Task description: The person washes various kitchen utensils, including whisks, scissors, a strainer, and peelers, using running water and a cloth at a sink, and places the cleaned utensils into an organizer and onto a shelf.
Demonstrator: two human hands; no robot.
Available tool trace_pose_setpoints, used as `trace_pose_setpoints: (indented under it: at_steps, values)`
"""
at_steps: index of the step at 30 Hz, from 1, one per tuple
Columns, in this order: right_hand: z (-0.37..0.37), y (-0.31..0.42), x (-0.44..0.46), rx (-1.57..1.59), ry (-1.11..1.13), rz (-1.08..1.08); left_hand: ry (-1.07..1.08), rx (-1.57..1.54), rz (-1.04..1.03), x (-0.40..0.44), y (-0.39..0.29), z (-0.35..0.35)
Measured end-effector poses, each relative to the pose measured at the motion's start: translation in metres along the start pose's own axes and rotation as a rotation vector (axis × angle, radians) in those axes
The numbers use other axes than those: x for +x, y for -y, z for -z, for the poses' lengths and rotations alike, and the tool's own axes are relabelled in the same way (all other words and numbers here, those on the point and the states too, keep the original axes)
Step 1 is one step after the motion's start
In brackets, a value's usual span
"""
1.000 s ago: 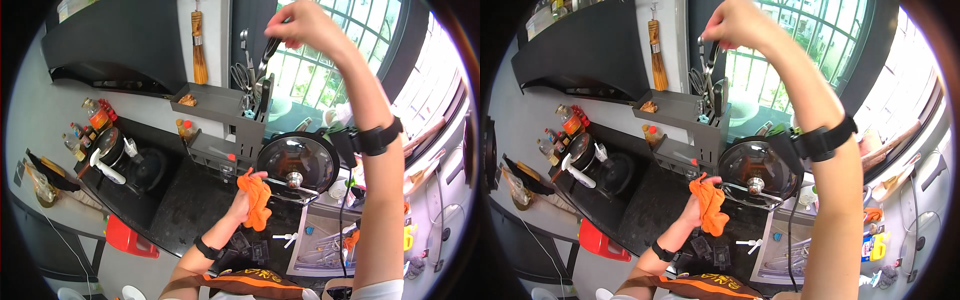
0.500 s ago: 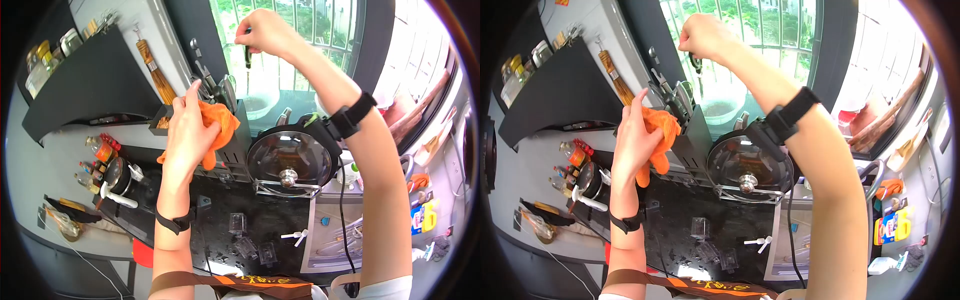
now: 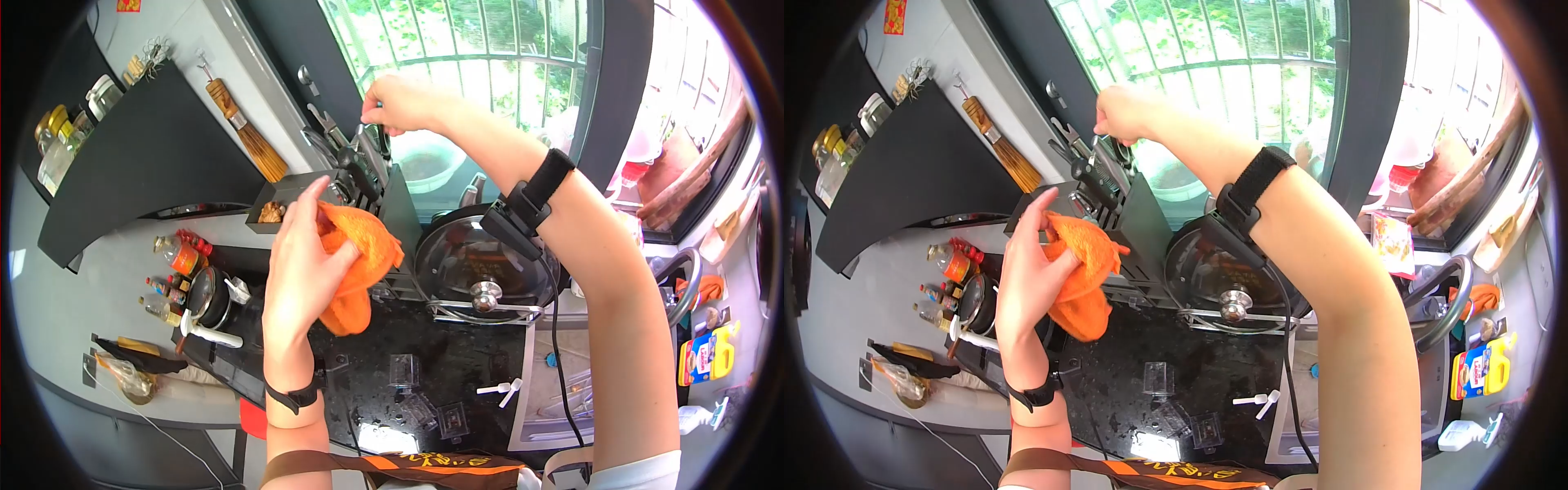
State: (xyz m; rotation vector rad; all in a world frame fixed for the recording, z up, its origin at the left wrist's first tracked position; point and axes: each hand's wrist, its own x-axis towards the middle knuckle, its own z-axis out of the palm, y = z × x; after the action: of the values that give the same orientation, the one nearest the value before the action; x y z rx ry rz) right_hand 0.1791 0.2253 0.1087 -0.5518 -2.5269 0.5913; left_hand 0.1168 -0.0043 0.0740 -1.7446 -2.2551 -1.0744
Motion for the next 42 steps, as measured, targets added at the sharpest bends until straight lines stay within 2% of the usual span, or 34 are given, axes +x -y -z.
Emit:
trace_pose_setpoints:
  at_steps: [2, 4, 6, 9, 11, 13, 14, 15, 16, 18, 19, 20, 22, 24, 26, 28, 30, 32, 33, 34, 35, 36, 38, 39, 40, 41, 42]
  values:
    - [-0.011, -0.001, 0.001, -0.022, 0.079, -0.024, 0.015, -0.021, 0.005, -0.007, -0.001, 0.004]
    - [-0.021, -0.001, -0.005, -0.169, -0.058, 0.015, 0.084, -0.062, 0.005, -0.015, 0.000, 0.009]
    - [-0.031, -0.006, -0.007, -0.225, 0.041, 0.002, 0.110, -0.070, -0.005, -0.023, 0.003, 0.011]
    - [-0.037, -0.003, -0.014, -0.163, -0.057, 0.095, 0.204, -0.249, 0.008, -0.035, 0.005, 0.012]
    - [-0.032, -0.001, -0.026, -0.321, -0.155, 0.238, 0.230, -0.336, 0.025, -0.043, 0.004, 0.009]
    - [-0.011, 0.015, -0.051, -0.308, -0.157, 0.190, 0.255, -0.366, -0.005, -0.054, 0.005, 0.000]
    - [-0.005, 0.020, -0.073, -0.228, -0.240, 0.213, 0.255, -0.491, 0.032, -0.060, 0.000, -0.004]
    - [-0.007, 0.001, -0.080, -0.331, -0.422, 0.412, 0.270, -0.691, 0.074, -0.069, -0.002, -0.013]
    - [-0.007, -0.004, -0.123, -0.327, -0.370, 0.314, 0.233, -0.714, 0.054, -0.079, -0.010, -0.022]
    - [0.007, 0.007, -0.211, 0.080, -0.072, 0.110, 0.243, -0.864, 0.047, -0.097, -0.030, -0.038]
    - [0.016, 0.010, -0.258, 0.079, 0.117, -0.079, 0.279, -0.914, -0.020, -0.104, -0.030, -0.046]
    - [0.030, 0.010, -0.303, 0.092, 0.301, -0.258, 0.260, -0.897, 0.002, -0.112, -0.043, -0.051]
    - [0.033, -0.024, -0.377, 0.055, 0.521, -0.512, 0.319, -0.957, -0.065, -0.123, -0.053, -0.066]
    - [0.020, -0.085, -0.462, 0.048, 0.554, -0.777, 0.394, -1.003, -0.013, -0.136, -0.073, -0.082]
    - [0.002, -0.131, -0.541, 0.223, 0.544, -1.084, 0.436, -1.016, 0.085, -0.149, -0.099, -0.103]
    - [-0.042, -0.188, -0.620, 0.233, 0.595, -1.124, 0.536, -1.030, 0.132, -0.162, -0.123, -0.126]
    - [-0.074, -0.210, -0.658, 0.060, 0.926, -1.171, 0.676, -1.140, 0.163, -0.178, -0.144, -0.155]
    - [-0.106, -0.240, -0.686, 0.062, 0.905, -1.243, 0.825, -1.198, 0.298, -0.204, -0.158, -0.193]
    - [-0.120, -0.253, -0.693, 0.075, 0.904, -1.234, 0.995, -1.218, 0.340, -0.211, -0.172, -0.209]
    - [-0.135, -0.265, -0.694, 0.091, 0.771, -1.166, 1.072, -1.188, 0.361, -0.229, -0.174, -0.235]
    - [-0.149, -0.276, -0.692, 0.107, 0.641, -1.095, 1.117, -1.029, 0.297, -0.245, -0.178, -0.258]
    - [-0.165, -0.286, -0.687, 0.121, 0.641, -1.080, 1.158, -1.048, 0.359, -0.272, -0.170, -0.289]
    - [-0.195, -0.298, -0.669, 0.303, 0.856, -1.165, 1.135, -0.760, 0.262, -0.320, -0.153, -0.347]
    - [-0.197, -0.287, -0.652, 0.319, 0.864, -1.146, 1.158, -0.589, 0.236, -0.337, -0.144, -0.369]
    - [-0.185, -0.262, -0.634, 0.204, 0.974, -0.963, 1.157, -0.569, 0.254, -0.351, -0.135, -0.385]
    - [-0.175, -0.237, -0.625, 0.083, 1.067, -0.775, 1.194, -0.368, 0.200, -0.361, -0.127, -0.400]
    - [-0.172, -0.209, -0.631, -0.111, 0.897, -0.530, 1.219, -0.172, 0.142, -0.371, -0.115, -0.414]
